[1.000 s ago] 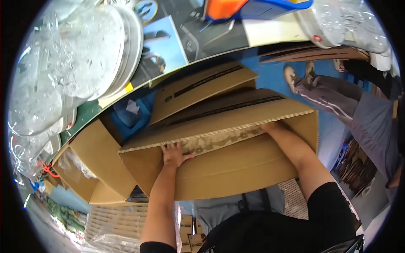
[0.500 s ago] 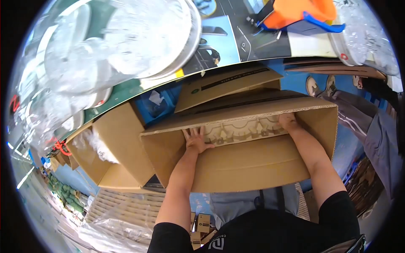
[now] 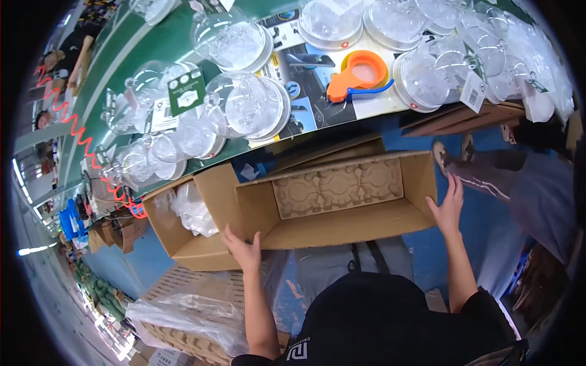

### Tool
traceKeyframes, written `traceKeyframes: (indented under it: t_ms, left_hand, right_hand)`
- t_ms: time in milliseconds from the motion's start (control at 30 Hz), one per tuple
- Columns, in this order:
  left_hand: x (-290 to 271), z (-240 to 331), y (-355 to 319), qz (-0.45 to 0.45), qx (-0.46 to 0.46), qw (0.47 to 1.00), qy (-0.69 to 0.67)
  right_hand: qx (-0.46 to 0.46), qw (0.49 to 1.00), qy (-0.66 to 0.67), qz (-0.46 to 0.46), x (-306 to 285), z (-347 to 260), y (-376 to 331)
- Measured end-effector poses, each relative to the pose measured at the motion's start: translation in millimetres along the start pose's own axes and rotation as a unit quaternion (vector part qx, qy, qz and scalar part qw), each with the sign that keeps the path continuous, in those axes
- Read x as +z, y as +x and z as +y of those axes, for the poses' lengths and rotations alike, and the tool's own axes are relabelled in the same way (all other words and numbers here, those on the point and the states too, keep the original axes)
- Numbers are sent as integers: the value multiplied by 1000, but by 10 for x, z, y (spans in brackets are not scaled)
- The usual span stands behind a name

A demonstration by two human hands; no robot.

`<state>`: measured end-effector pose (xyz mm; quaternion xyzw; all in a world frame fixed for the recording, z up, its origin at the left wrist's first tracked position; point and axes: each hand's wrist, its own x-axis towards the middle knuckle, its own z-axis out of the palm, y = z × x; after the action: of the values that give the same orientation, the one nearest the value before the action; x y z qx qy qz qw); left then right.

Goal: Packaging light fixtures into cardboard boxes using pulp trays and plastic liners.

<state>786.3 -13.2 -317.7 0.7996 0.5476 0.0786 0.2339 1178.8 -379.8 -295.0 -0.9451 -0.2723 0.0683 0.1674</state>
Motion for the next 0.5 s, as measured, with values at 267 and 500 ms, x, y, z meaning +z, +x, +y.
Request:
traceKeyframes:
  t_ms: [267, 500]
  left_hand:
    - [328, -104, 3, -102, -29, 994, 25]
    - [565, 607, -261, -190, 12, 981, -32]
  right_hand:
    - [172, 962, 136, -163, 282, 512, -327]
    - [165, 979, 117, -38, 256, 1584, -374]
